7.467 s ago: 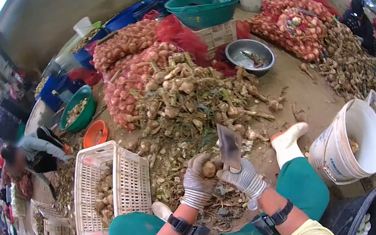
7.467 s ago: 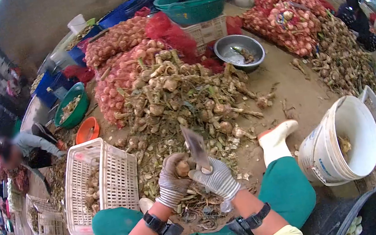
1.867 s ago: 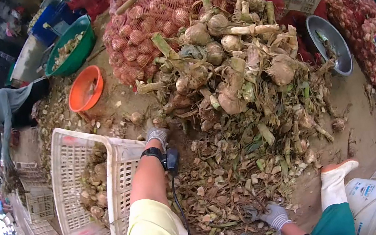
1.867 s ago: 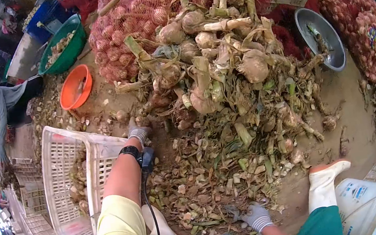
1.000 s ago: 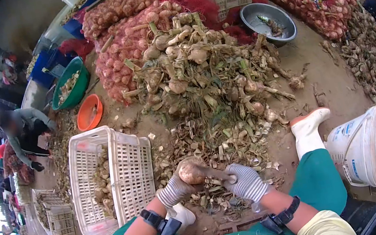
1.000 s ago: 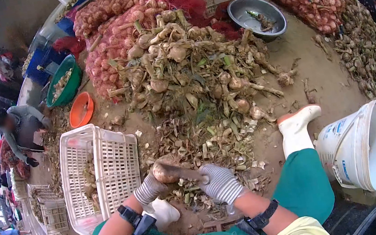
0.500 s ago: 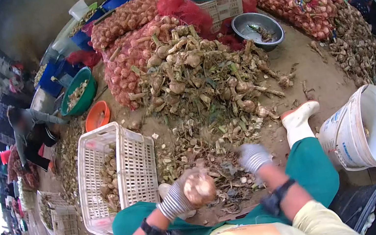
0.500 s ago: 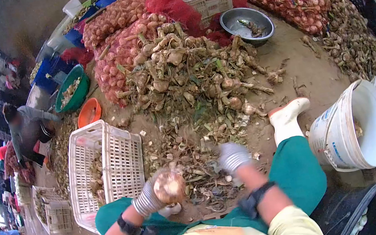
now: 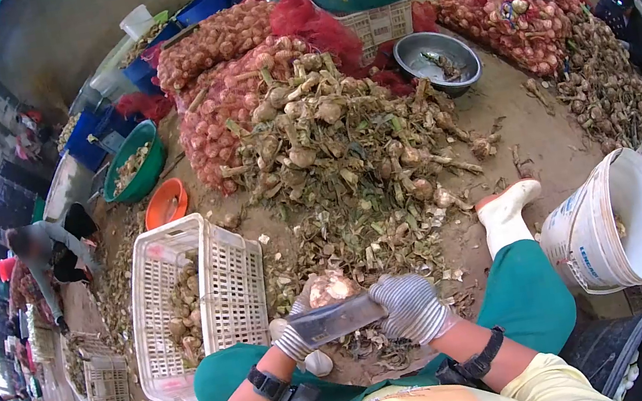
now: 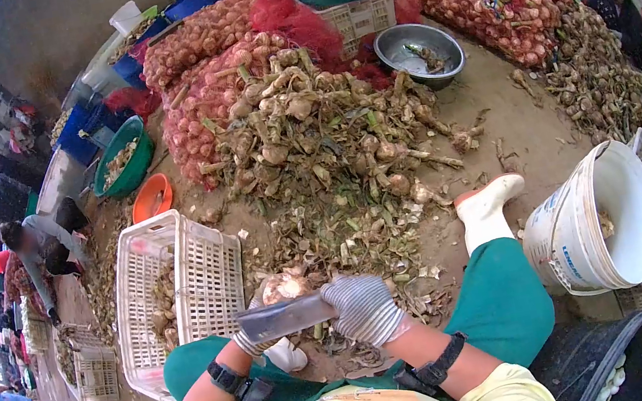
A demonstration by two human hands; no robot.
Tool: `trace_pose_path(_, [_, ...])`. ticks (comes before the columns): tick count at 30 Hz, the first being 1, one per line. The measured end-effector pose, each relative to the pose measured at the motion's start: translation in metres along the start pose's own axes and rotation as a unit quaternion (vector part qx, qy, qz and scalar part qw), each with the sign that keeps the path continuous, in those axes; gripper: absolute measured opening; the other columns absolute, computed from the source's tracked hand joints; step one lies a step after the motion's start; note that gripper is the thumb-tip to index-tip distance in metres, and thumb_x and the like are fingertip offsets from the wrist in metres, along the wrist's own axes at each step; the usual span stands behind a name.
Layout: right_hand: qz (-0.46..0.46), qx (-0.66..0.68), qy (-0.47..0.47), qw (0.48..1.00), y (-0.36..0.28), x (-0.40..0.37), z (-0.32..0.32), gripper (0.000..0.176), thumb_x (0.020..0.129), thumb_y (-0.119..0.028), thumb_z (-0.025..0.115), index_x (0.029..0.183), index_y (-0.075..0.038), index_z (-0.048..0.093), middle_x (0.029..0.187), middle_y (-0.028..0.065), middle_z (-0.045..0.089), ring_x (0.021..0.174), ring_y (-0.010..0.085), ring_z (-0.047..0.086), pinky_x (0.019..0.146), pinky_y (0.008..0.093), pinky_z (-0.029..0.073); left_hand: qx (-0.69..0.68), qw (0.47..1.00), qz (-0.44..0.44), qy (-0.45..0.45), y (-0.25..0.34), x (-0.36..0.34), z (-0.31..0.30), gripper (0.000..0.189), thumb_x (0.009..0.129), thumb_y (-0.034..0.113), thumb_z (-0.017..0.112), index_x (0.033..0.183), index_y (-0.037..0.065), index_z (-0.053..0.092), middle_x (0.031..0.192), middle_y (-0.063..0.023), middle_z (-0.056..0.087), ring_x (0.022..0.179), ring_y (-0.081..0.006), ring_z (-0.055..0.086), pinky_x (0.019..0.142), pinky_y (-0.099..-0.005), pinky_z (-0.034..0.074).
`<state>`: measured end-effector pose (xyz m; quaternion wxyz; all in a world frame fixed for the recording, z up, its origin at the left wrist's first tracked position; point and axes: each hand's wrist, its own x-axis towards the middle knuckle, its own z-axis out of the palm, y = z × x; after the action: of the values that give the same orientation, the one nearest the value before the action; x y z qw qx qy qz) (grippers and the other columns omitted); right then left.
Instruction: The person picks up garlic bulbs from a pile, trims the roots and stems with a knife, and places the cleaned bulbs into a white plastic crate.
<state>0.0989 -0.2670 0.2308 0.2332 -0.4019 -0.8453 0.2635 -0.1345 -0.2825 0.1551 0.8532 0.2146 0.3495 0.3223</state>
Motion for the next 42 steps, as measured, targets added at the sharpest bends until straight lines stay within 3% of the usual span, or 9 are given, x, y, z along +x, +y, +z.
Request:
trace_pose_path(4, [0.334, -0.04, -0.126, 0.933, 0.096, -0.004, 0.025, 0.021, 0.072, -0.022, 0.055, 0.086, -0.008, 0.061, 0.087, 0.0171, 0.062, 0.083, 0.0355, 0.059, 0.071, 0.042, 0.048, 0.563, 0.808, 0.175, 0.01, 0.016, -0.033, 0.115, 0.045, 0.074, 0.003, 0.063, 0.115, 0.006, 0.044, 0.106, -0.0067, 0.055, 0.093, -0.0175, 0.055, 0.084, -0.0296, 0.046])
trace_pose_path(10, [0.21, 0.019, 0.008, 0.977, 0.02, -0.012, -0.022, 0.024, 0.076, -0.022, 0.042, 0.071, -0.004, 0.058, 0.067, 0.0205, 0.056, 0.064, 0.0385, 0.056, 0.062, 0.0435, 0.048, 0.475, 0.865, 0.159, 0.036, 0.007, 0.003, 0.045, 0.039, 0.088, 0.019, 0.048, 0.12, 0.002, 0.035, 0.117, -0.0135, 0.049, 0.105, -0.0235, 0.051, 0.089, -0.0368, 0.045])
trace_pose_path(15, [0.035, -0.02, -0.009, 0.999, -0.01, -0.011, -0.009, 0.014, 0.065, -0.017, 0.06, 0.075, -0.008, 0.058, 0.071, 0.0124, 0.057, 0.064, 0.0316, 0.058, 0.059, 0.0407, 0.049, -0.304, 0.951, -0.013, 0.053, 0.022, 0.003, 0.053, 0.041, 0.092, 0.035, 0.038, 0.113, 0.003, 0.052, 0.104, -0.0155, 0.059, 0.092, -0.0261, 0.059, 0.088, -0.0362, 0.047])
trace_pose_path(25, [0.175, -0.092, -0.045, 0.979, 0.071, -0.012, 0.028, 0.028, 0.057, -0.02, 0.072, 0.077, -0.006, 0.059, 0.068, 0.0127, 0.057, 0.063, 0.0306, 0.058, 0.058, 0.0383, 0.048, -0.333, 0.942, -0.013, -0.035, 0.0, -0.002, 0.042, 0.036, 0.093, 0.03, 0.037, 0.122, 0.008, 0.04, 0.107, -0.0143, 0.055, 0.099, -0.0254, 0.055, 0.086, -0.0416, 0.047])
trace_pose_path(28, [0.436, 0.198, -0.044, 0.877, 0.174, -0.03, 0.059, 0.023, 0.07, -0.021, 0.069, 0.081, -0.003, 0.061, 0.071, 0.0096, 0.062, 0.062, 0.0195, 0.06, 0.055, 0.033, 0.05, -0.303, 0.953, -0.006, -0.028, 0.007, 0.007, 0.043, 0.041, 0.087, 0.039, 0.047, 0.112, 0.007, 0.05, 0.109, -0.0114, 0.055, 0.1, -0.0263, 0.053, 0.09, -0.0387, 0.043])
trace_pose_path(32, [0.31, 0.544, 0.053, 0.778, 0.094, -0.017, 0.05, 0.036, 0.075, -0.025, 0.068, 0.098, 0.001, 0.058, 0.08, 0.0052, 0.062, 0.072, 0.0141, 0.058, 0.067, 0.0281, 0.049, -0.201, 0.969, 0.09, 0.116, 0.012, 0.023, 0.05, 0.056, 0.079, 0.037, 0.059, 0.122, 0.007, 0.04, 0.118, -0.0133, 0.048, 0.105, -0.0313, 0.05, 0.09, -0.0418, 0.043])
trace_pose_path(35, [0.225, 0.559, 0.101, 0.792, 0.03, 0.011, 0.023, 0.039, 0.075, -0.03, 0.07, 0.102, -0.004, 0.058, 0.09, 0.0027, 0.061, 0.083, 0.0121, 0.055, 0.077, 0.0275, 0.045, 0.644, 0.597, 0.409, 0.248, 0.016, 0.018, 0.072, 0.09, 0.054, 0.021, 0.081, 0.126, 0.007, 0.03, 0.114, -0.0145, 0.044, 0.103, -0.0264, 0.049, 0.086, -0.036, 0.044])
trace_pose_path(39, [0.153, 0.479, 0.053, 0.863, 0.002, 0.007, 0.003, 0.023, 0.075, -0.023, 0.07, 0.082, -0.006, 0.056, 0.073, 0.0, 0.055, 0.065, 0.0092, 0.05, 0.057, 0.0252, 0.043, 0.594, 0.602, 0.454, 0.28, 0.022, 0.013, 0.064, 0.074, 0.059, 0.012, 0.077, 0.12, 0.009, 0.035, 0.104, -0.0121, 0.049, 0.09, -0.0236, 0.054, 0.077, -0.0354, 0.049])
trace_pose_path(42, [0.107, 0.446, 0.169, 0.873, 0.019, 0.005, 0.021, 0.015, 0.077, -0.017, 0.066, 0.079, -0.005, 0.056, 0.07, 0.0008, 0.056, 0.062, 0.0095, 0.05, 0.055, 0.0262, 0.044, 0.289, 0.827, 0.357, 0.324, 0.023, 0.011, 0.056, 0.064, 0.06, 0.012, 0.076, 0.113, 0.006, 0.039, 0.106, -0.0105, 0.049, 0.091, -0.0212, 0.053, 0.075, -0.0324, 0.05])
